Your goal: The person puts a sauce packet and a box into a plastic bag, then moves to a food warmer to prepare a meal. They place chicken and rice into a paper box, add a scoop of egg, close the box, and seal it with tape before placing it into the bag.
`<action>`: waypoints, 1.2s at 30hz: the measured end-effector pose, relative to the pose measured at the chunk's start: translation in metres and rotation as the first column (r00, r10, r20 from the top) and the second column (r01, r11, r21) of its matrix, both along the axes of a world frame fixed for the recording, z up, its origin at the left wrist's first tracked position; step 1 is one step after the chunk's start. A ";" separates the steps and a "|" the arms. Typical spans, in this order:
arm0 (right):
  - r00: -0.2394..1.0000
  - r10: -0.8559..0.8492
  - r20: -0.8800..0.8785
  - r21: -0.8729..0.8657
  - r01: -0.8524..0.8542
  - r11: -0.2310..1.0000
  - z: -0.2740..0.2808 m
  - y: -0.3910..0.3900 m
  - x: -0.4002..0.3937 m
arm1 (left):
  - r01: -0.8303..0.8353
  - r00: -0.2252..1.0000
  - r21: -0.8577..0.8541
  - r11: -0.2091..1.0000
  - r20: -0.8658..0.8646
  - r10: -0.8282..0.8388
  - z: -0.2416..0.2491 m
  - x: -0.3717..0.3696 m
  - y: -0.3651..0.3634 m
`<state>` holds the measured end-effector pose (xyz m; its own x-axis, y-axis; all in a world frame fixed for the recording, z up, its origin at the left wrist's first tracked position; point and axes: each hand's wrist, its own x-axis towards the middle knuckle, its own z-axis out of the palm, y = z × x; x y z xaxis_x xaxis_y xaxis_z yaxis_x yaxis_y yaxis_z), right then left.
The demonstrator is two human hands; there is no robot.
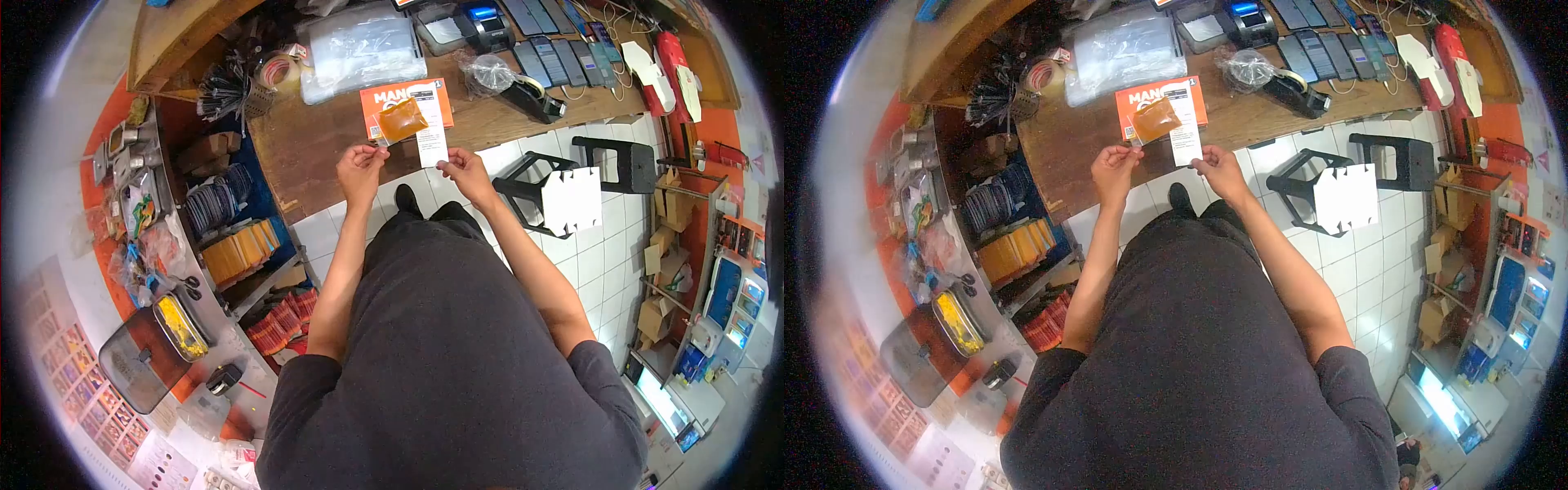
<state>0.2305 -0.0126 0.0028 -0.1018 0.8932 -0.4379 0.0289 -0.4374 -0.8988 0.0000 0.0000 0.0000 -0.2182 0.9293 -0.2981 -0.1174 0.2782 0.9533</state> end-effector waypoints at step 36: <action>0.999 0.029 0.013 0.023 -0.030 0.999 -0.006 -0.002 0.005 | 0.343 0.878 -0.151 0.927 -0.300 -0.373 -0.027 -0.015 0.023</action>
